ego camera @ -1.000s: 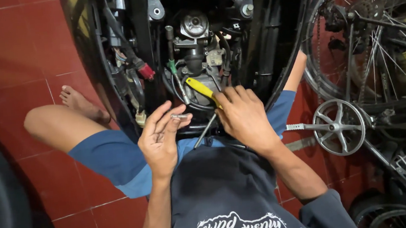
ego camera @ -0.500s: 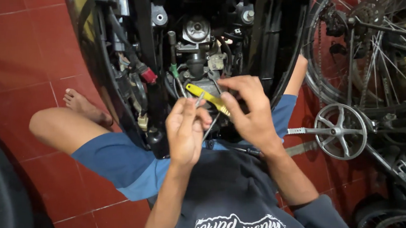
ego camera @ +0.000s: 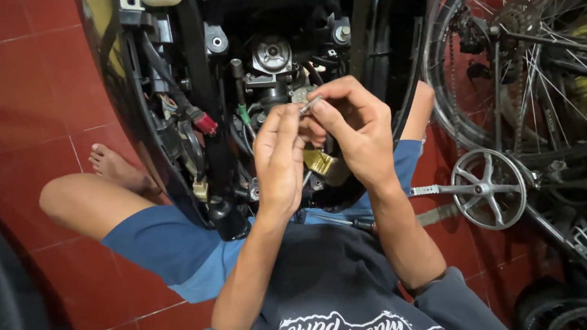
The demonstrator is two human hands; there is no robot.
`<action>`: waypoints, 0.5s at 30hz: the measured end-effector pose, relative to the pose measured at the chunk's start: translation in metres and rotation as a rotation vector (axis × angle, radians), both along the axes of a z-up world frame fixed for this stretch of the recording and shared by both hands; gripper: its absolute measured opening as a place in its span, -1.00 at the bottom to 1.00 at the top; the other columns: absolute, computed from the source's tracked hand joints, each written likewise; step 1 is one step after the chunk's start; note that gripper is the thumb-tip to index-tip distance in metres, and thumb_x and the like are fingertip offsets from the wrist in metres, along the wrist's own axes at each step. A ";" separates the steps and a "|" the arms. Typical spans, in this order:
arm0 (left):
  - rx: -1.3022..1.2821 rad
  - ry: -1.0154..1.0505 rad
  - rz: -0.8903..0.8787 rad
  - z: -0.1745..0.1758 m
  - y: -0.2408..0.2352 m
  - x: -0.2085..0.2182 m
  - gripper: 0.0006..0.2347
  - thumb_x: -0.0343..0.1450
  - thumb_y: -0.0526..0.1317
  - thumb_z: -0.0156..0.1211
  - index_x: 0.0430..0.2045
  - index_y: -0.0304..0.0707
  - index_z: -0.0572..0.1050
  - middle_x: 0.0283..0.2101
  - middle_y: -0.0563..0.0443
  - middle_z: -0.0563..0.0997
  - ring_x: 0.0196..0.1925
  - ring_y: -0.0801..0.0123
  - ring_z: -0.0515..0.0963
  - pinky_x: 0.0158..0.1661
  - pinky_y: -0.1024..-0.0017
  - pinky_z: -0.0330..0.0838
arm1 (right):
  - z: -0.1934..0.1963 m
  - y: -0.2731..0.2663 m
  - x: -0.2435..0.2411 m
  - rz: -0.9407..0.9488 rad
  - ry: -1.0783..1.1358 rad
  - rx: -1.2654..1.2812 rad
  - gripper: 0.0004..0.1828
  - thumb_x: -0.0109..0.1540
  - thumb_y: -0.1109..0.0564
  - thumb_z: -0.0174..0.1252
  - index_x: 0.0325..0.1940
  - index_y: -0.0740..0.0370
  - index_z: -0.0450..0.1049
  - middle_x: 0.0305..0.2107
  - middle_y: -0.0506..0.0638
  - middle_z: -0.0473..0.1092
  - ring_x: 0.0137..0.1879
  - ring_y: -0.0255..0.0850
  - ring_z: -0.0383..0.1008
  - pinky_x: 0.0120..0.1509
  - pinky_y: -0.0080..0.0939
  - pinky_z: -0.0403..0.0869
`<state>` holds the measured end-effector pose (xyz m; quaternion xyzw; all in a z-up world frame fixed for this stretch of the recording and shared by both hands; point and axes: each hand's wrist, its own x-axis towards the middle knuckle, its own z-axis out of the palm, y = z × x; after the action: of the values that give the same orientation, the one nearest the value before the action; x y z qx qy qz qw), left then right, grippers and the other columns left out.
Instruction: A person is performing maintenance on a motorcycle engine, using a brush to clean components and a socket wrench to work on fasteners.
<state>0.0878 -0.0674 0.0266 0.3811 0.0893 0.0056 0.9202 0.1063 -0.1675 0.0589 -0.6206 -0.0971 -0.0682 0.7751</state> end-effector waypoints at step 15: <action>1.035 -0.571 0.255 0.121 0.063 0.028 -0.70 0.48 -0.42 0.17 0.12 -0.38 0.41 0.12 -0.16 0.59 0.15 0.11 0.62 0.26 0.27 0.46 | 0.128 0.002 0.069 -0.139 -0.518 -0.680 -0.94 0.38 0.44 0.17 -0.08 0.46 0.43 -0.27 0.12 0.41 -0.25 -0.18 0.42 -0.11 -0.25 0.47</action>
<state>0.1158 -0.0043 0.1475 0.7489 -0.1304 0.2607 0.5951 0.1757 -0.1653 0.1870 -0.8082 -0.2635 -0.2378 0.4700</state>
